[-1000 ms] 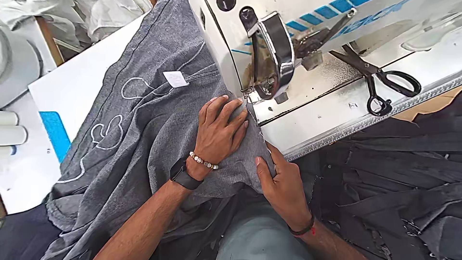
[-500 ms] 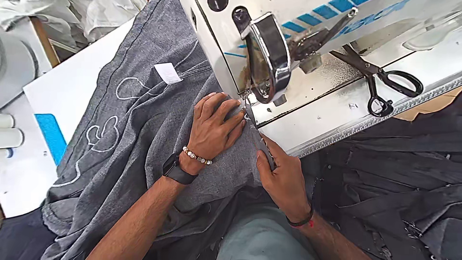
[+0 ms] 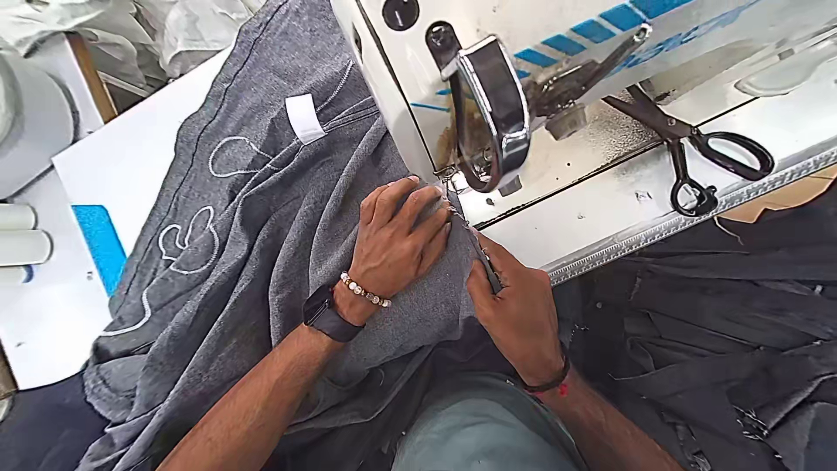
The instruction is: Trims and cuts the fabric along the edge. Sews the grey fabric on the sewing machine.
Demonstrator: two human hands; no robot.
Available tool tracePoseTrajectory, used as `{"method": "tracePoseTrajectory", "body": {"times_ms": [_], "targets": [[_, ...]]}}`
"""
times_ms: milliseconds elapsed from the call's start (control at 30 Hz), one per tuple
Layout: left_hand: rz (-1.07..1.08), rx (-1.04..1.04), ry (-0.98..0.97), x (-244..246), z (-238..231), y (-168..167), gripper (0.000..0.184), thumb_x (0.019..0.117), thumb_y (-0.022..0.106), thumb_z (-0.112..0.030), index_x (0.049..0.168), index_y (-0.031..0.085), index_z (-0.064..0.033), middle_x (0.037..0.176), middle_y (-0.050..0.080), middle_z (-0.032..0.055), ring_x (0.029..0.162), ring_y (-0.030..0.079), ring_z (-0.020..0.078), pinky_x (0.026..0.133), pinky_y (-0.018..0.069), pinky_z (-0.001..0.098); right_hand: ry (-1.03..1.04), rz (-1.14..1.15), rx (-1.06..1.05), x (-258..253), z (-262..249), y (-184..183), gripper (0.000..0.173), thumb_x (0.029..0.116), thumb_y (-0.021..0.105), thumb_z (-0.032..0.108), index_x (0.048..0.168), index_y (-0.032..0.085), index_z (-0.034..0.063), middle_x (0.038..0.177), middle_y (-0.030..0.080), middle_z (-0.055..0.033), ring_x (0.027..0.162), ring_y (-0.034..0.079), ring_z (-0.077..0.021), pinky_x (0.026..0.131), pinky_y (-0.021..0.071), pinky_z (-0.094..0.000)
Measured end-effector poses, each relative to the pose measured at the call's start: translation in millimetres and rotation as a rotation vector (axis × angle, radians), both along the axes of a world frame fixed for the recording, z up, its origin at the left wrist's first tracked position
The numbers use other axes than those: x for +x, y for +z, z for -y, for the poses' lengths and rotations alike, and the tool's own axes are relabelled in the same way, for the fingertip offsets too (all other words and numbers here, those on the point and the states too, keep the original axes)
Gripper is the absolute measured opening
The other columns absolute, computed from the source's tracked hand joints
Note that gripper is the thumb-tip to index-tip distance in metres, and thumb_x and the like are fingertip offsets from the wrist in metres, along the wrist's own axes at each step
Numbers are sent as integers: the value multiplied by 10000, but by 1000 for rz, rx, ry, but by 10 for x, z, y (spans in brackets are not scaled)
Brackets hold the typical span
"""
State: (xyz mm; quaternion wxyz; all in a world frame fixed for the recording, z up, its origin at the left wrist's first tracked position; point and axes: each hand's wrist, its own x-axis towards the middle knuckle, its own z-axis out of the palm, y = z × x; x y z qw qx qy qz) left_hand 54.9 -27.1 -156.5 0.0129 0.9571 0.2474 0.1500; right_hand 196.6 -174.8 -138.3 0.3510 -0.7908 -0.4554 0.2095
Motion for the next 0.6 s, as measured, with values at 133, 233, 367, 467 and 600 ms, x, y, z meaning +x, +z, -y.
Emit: {"method": "tracePoseTrajectory", "body": {"times_ms": [133, 233, 367, 467, 600], "targets": [[-27, -12, 125, 86, 232, 23, 337, 1034, 504, -299, 1266, 716, -181, 1458, 585, 54, 1388, 468, 312, 1139, 341, 502, -2, 58, -16, -13, -22, -27, 375, 969, 556, 223, 1278, 738, 116, 621, 631, 34, 488, 515, -70, 462, 428, -282], [2, -75, 140, 54, 232, -30, 364, 1032, 492, -329, 1291, 714, -201, 1487, 561, 53, 1407, 441, 316, 1145, 329, 509, 9, 67, -14, -6, 0, -10, 381, 969, 554, 216, 1292, 733, 123, 603, 616, 38, 476, 506, -68, 456, 422, -285], [11, -22, 11, -23, -31, -20, 324, 1020, 542, -367, 1242, 746, -247, 1410, 622, 49, 1366, 485, 303, 1113, 338, 488, 10, 82, 9, 13, -17, 2, 375, 970, 551, 203, 1284, 736, 116, 585, 602, 38, 459, 486, -70, 442, 404, -285], [-21, 11, 28, 27, 75, 28, 324, 1024, 529, -308, 1244, 733, -187, 1415, 619, 62, 1352, 507, 313, 1116, 371, 491, 17, 100, 11, 13, -40, -36, 386, 972, 547, 199, 1300, 728, 109, 586, 608, 31, 459, 499, -87, 444, 414, -299], [-6, -130, 159, 88, 338, -17, 382, 1037, 472, -294, 1314, 691, -148, 1513, 537, 77, 1433, 429, 321, 1176, 335, 489, 27, 103, 2, 18, -27, -40, 391, 981, 541, 197, 1319, 715, 102, 617, 635, 18, 484, 530, -92, 463, 440, -295]]}}
